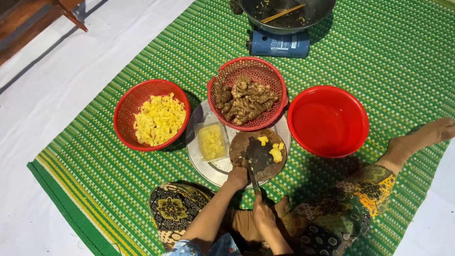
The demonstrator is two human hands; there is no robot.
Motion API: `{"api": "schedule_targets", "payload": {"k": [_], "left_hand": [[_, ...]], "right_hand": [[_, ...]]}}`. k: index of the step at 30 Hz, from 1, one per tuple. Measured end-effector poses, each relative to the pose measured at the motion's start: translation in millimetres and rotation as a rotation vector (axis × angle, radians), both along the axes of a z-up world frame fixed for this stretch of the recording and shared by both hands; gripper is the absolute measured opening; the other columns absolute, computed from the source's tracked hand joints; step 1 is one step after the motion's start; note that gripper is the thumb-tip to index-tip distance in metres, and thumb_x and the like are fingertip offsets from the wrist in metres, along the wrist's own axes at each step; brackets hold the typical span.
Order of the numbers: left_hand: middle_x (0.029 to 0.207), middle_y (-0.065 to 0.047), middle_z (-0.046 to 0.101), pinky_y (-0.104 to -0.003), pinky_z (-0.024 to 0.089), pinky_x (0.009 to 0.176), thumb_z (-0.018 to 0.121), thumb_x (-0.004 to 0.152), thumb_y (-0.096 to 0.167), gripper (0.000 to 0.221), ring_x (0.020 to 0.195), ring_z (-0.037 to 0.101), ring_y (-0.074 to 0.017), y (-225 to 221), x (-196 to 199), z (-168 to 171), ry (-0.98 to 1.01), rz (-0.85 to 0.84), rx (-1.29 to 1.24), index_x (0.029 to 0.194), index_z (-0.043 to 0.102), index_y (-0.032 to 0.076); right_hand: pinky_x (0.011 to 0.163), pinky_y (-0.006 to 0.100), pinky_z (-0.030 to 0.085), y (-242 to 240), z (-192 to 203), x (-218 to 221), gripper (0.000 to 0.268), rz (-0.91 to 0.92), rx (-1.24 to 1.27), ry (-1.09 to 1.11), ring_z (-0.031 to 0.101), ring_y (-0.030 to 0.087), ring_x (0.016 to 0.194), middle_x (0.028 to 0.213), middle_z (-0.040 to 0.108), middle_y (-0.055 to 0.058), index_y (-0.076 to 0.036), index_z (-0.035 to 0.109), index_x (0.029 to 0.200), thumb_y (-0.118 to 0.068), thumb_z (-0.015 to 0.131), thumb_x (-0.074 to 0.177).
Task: Slicing ginger into thin pieces on a wooden cutting board using a knife while sitting on the floor.
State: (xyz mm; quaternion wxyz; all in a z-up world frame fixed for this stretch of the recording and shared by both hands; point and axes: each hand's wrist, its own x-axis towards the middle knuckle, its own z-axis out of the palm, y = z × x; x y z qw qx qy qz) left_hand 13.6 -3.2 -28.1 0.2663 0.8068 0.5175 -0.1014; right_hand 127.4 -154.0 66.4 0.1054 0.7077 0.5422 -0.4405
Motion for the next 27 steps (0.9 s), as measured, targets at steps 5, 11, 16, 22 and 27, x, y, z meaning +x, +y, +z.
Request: {"api": "schedule_targets", "payload": {"k": [5, 11, 16, 22, 27], "left_hand": [[0.118, -0.027, 0.067, -0.046, 0.055, 0.086, 0.050, 0.093, 0.009, 0.075, 0.106, 0.065, -0.0414, -1.6, 4.9, 36.1, 0.100, 0.050, -0.088, 0.160, 0.019, -0.004], [0.126, -0.029, 0.061, -0.049, 0.053, 0.092, 0.051, 0.093, 0.010, 0.058, 0.116, 0.058, -0.0444, 1.6, 4.2, 3.1, 0.077, 0.082, -0.072, 0.147, 0.039, -0.006], [0.126, -0.032, 0.059, -0.050, 0.054, 0.088, 0.051, 0.091, 0.010, 0.062, 0.111, 0.060, -0.0460, 0.3, 4.1, -1.9, 0.093, 0.051, -0.047, 0.148, 0.035, -0.008], [0.134, -0.034, 0.056, -0.048, 0.052, 0.093, 0.048, 0.092, 0.008, 0.077, 0.118, 0.058, -0.0464, -0.5, 6.1, 0.7, 0.108, 0.066, -0.074, 0.161, 0.016, -0.007], [0.147, -0.035, 0.043, -0.051, 0.050, 0.098, 0.047, 0.093, 0.008, 0.077, 0.129, 0.050, -0.0476, 2.5, 7.3, -0.2, 0.110, 0.077, -0.091, 0.162, 0.017, -0.003]], "right_hand": [[0.101, 0.052, 0.055, 24.5, 24.1, 0.7, 0.047, -0.169, -0.023, 0.090, 0.069, 0.038, 0.111, 0.125, 0.066, 0.026, -0.010, 0.024, 0.154, -0.018, 0.023, 0.108], [0.093, 0.054, 0.053, -6.9, 41.2, 10.4, 0.058, -0.060, 0.025, 0.068, 0.071, 0.037, 0.103, 0.117, 0.071, 0.020, -0.016, 0.013, 0.158, -0.015, 0.039, 0.105], [0.081, 0.047, 0.059, -21.5, 28.2, 10.4, 0.075, -0.004, 0.061, 0.018, 0.074, 0.032, 0.089, 0.102, 0.074, 0.019, -0.017, 0.003, 0.164, -0.009, 0.046, 0.103], [0.086, 0.048, 0.056, -18.5, 30.3, 13.2, 0.074, -0.020, -0.007, 0.043, 0.072, 0.032, 0.094, 0.109, 0.072, 0.018, -0.022, 0.004, 0.162, -0.006, 0.044, 0.102], [0.075, 0.039, 0.061, -18.9, 24.5, 10.4, 0.086, 0.008, 0.025, -0.014, 0.071, 0.024, 0.081, 0.096, 0.071, 0.011, -0.019, 0.003, 0.165, 0.002, 0.050, 0.097]]}}
